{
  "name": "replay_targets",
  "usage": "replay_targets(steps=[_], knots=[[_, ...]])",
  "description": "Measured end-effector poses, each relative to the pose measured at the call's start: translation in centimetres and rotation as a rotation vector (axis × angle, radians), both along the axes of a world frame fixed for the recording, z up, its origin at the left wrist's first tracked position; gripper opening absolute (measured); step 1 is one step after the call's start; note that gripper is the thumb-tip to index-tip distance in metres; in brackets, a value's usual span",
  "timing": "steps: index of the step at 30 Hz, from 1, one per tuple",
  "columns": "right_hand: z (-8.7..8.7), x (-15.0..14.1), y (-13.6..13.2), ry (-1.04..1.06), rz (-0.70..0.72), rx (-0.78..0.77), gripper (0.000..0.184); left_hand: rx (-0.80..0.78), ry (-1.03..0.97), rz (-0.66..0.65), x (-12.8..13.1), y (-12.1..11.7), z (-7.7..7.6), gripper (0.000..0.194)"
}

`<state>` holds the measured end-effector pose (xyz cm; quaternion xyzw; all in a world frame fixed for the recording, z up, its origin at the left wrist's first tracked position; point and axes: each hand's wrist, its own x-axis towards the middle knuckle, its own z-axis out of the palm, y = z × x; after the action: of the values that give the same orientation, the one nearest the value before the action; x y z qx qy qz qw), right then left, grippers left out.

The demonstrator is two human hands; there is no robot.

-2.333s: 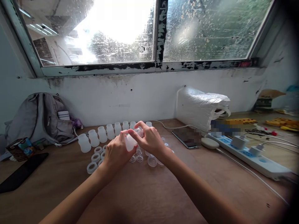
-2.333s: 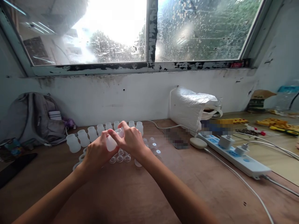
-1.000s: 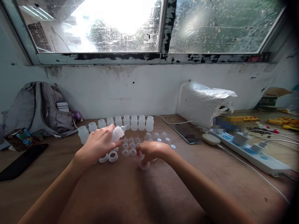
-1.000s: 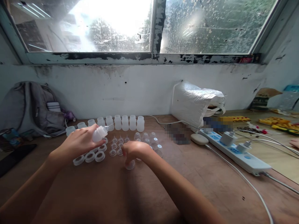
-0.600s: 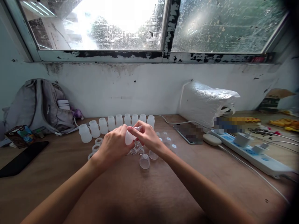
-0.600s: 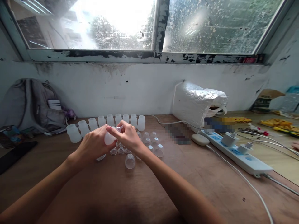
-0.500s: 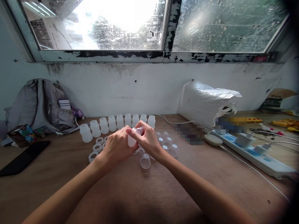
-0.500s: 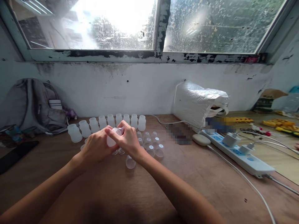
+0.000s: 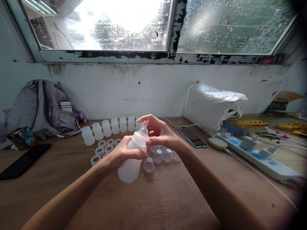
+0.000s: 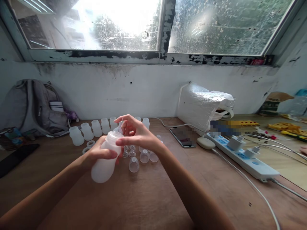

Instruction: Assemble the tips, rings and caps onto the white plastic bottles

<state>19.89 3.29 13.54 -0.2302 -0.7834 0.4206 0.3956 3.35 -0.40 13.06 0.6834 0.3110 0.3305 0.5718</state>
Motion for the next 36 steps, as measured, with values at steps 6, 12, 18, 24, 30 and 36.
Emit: replay_targets(steps=[6, 12, 18, 24, 30, 36], knots=[[0.0, 1.8, 1.8, -0.030, -0.117, -0.001, 0.028, 0.020, 0.032, 0.038, -0.7, 0.5, 0.0, 0.017], [0.5, 0.8, 0.3, 0.005, -0.110, -0.030, 0.027, 0.103, 0.106, 0.098, -0.4, 1.1, -0.7, 0.015], [0.2, 0.7, 0.6, 0.014, -0.098, -0.020, 0.023, 0.092, 0.181, 0.083, -0.4, 1.3, -0.7, 0.016], [0.0, 1.0, 0.9, -0.021, -0.076, -0.041, 0.020, 0.034, 0.315, 0.064, -1.2, 1.4, 0.1, 0.024], [-0.6, 0.6, 1.4, -0.040, -0.055, -0.074, 0.017, 0.057, 0.448, -0.003, -2.8, 2.1, 0.8, 0.034], [-1.5, 0.2, 1.9, -0.078, -0.054, -0.048, 0.014, 0.127, 0.660, -0.089, -4.6, 3.0, 0.3, 0.052]])
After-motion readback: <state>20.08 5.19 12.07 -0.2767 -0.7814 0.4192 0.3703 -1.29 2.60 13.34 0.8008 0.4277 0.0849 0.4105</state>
